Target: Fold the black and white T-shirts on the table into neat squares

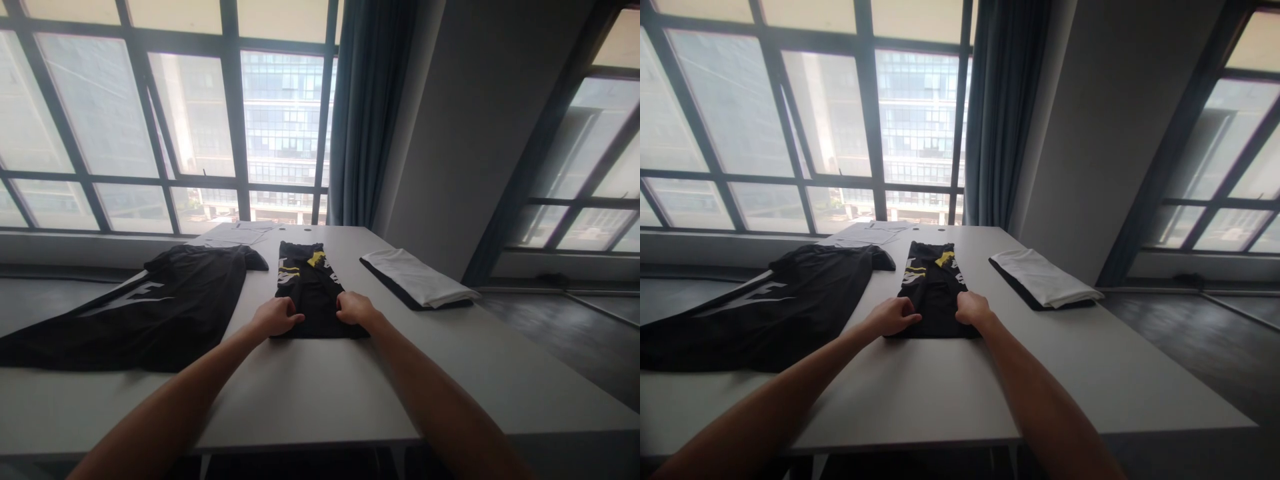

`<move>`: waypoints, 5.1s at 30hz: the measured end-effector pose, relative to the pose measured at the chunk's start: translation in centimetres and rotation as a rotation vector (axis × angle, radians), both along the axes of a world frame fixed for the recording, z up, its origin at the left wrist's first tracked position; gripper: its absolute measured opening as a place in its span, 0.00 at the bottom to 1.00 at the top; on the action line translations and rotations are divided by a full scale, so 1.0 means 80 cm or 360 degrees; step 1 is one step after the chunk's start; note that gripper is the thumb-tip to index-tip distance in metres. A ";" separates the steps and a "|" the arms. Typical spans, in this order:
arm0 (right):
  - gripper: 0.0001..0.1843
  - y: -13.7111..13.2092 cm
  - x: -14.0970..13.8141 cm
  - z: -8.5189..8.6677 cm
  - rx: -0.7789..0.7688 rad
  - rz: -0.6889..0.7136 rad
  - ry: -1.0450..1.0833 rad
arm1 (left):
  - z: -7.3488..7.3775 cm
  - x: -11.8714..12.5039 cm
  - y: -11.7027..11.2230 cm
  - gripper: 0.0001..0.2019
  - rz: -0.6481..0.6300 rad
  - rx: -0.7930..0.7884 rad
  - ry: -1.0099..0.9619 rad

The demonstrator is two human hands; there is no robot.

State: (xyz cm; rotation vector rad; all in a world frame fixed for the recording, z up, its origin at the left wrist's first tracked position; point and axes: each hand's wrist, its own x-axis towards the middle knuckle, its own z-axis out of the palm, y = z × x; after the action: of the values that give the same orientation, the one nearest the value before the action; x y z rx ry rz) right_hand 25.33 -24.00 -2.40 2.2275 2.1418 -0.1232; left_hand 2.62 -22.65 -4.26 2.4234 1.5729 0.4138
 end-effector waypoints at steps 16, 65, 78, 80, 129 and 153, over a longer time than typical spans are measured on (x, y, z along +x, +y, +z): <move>0.20 0.015 -0.002 -0.007 0.0551 0.0327 0.0720 | 0.000 -0.001 0.023 0.13 -0.0037 -0.0084 -0.0708; 0.30 0.010 0.008 -0.018 0.0227 0.0455 0.0291 | 0.001 -0.037 0.017 0.19 -0.0920 0.0100 0.0116; 0.27 0.025 0.054 -0.022 -0.0085 0.0590 0.0558 | 0.001 -0.075 0.041 0.23 -0.0933 -0.0174 0.0158; 0.25 0.027 0.057 -0.025 -0.0051 0.0604 0.0571 | -0.006 -0.076 0.047 0.15 -0.0927 -0.0070 0.0073; 0.27 0.025 0.044 0.000 0.0433 0.0560 0.1751 | -0.001 -0.061 0.072 0.31 -0.0535 -0.0694 -0.1627; 0.17 0.234 0.070 -0.059 0.0353 -0.0160 0.2106 | -0.035 -0.017 0.286 0.23 0.0044 -0.0690 -0.1942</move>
State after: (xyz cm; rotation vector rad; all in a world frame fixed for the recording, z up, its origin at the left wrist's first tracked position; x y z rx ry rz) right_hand 30.93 -5.26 -7.13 2.7110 2.4920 -1.9025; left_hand 1.26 0.23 -7.02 1.2938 0.9507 1.1197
